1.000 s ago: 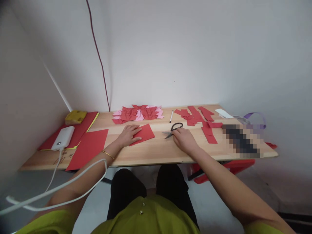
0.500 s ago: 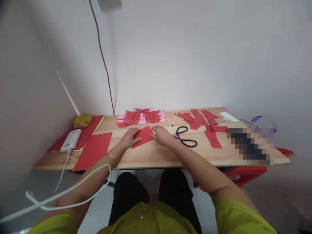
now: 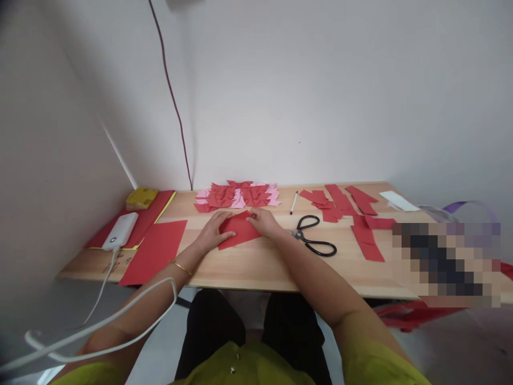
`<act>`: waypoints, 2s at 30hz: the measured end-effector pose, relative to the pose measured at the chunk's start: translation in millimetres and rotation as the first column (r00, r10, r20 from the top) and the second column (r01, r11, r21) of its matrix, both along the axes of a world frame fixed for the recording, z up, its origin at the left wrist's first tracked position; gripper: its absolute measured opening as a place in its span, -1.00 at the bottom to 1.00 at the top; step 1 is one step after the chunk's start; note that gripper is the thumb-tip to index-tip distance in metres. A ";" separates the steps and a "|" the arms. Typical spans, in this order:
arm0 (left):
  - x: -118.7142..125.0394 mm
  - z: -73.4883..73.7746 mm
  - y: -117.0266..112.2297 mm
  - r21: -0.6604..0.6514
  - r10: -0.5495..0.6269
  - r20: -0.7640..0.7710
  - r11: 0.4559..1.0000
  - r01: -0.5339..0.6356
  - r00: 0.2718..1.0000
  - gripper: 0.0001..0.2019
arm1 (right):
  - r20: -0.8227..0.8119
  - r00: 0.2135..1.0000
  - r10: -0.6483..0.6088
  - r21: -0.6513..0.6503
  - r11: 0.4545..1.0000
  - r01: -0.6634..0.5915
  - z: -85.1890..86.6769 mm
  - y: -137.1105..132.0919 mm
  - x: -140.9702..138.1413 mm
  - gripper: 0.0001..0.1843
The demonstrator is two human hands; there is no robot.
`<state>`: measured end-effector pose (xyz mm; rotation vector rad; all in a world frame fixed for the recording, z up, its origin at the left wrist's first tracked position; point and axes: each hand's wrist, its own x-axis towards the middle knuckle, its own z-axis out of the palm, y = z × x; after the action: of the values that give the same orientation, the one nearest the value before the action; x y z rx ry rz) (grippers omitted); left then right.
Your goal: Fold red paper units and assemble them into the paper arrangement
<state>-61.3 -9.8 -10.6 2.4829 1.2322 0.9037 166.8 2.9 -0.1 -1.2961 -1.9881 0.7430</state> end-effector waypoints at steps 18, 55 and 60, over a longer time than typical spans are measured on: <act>-11.6 -1.5 4.9 -0.571 0.400 0.765 0.784 0.244 0.504 -0.65 | -0.345 0.936 -0.071 0.021 0.996 0.083 4.8 -5.4 -1.1 -0.57; -17.5 1.4 5.4 -0.528 0.346 0.800 0.794 0.301 0.489 -0.53 | -0.325 0.943 -0.066 0.158 0.980 0.123 3.6 -4.9 -0.4 -0.62; -14.9 5.1 4.5 -0.484 0.329 0.855 0.782 0.392 0.401 -0.69 | -0.424 0.901 -0.090 0.061 0.990 0.128 2.9 -2.2 2.7 -0.62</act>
<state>-76.2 -5.3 -5.6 1.0523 0.8006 1.2954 169.5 0.7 2.8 -1.0778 -1.5699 0.7955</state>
